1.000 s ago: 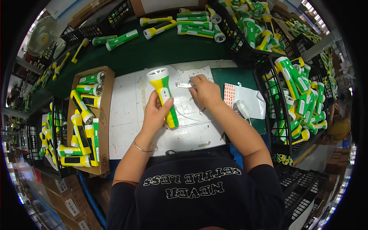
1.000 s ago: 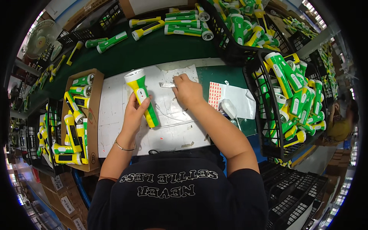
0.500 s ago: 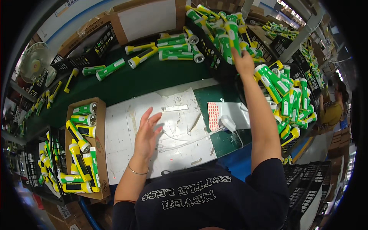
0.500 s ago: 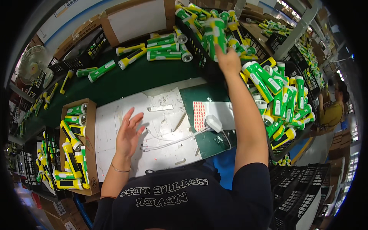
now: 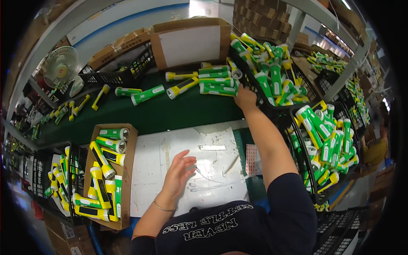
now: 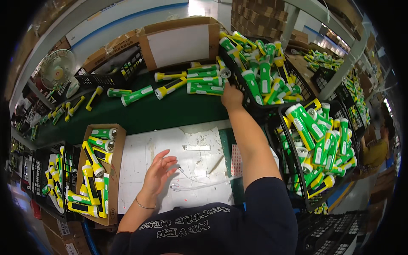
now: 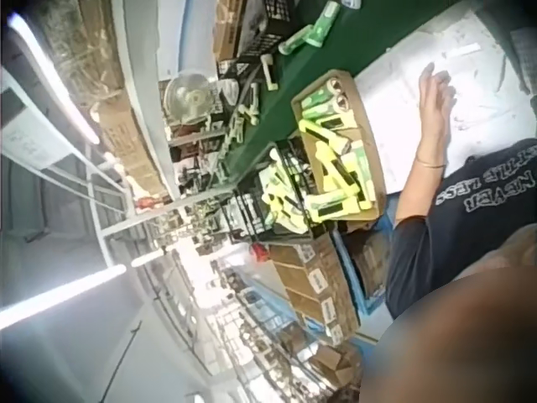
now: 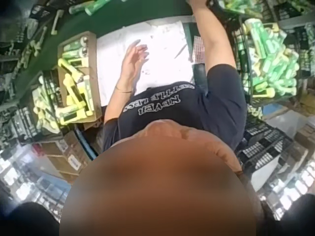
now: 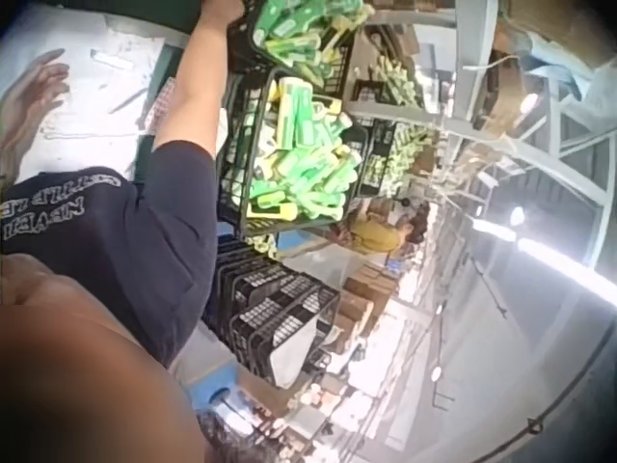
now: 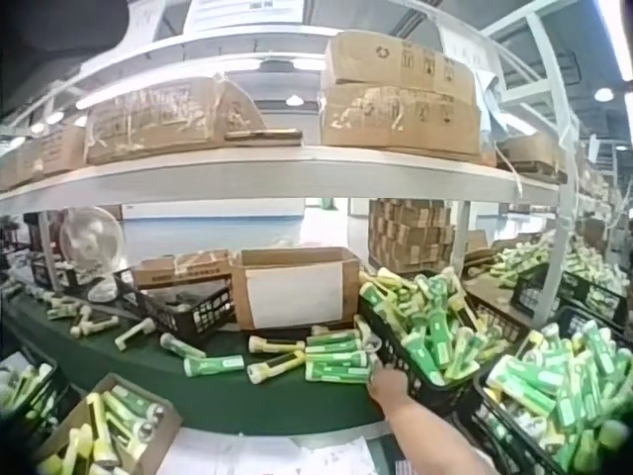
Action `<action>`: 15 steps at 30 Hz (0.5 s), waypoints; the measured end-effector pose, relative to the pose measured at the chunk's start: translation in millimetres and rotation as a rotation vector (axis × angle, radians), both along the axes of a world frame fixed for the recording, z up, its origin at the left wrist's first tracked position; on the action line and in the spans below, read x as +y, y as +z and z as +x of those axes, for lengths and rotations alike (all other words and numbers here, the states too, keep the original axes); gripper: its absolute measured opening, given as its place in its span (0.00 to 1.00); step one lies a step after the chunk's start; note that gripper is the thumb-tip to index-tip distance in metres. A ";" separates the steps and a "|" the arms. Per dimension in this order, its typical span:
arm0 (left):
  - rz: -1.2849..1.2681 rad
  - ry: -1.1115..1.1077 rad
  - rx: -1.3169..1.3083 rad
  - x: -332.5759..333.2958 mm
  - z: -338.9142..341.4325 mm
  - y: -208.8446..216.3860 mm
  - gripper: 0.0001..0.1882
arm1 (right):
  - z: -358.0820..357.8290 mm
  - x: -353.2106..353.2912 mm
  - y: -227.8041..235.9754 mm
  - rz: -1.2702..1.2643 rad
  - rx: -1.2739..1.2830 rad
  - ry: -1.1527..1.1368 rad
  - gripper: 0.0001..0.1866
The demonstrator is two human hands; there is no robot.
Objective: Applying labels and testing flashlights on a factory assembly line.
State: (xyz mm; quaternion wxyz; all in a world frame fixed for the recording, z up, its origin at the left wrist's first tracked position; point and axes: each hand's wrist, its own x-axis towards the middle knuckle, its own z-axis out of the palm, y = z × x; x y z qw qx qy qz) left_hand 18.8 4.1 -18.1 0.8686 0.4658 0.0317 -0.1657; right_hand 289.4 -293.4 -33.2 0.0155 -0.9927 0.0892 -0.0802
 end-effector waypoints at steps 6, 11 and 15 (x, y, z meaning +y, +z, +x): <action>0.034 0.024 0.084 14.2 6.1 -12.1 0.20 | 2.4 -5.5 1.7 -0.100 0.025 0.039 0.32; 0.418 0.058 -0.186 6.5 33.9 -9.2 0.24 | -82.4 27.5 118.1 0.010 -0.201 0.424 0.23; 0.895 0.046 -0.715 -11.5 60.3 12.7 0.27 | -126.0 27.6 132.9 0.745 0.294 0.821 0.24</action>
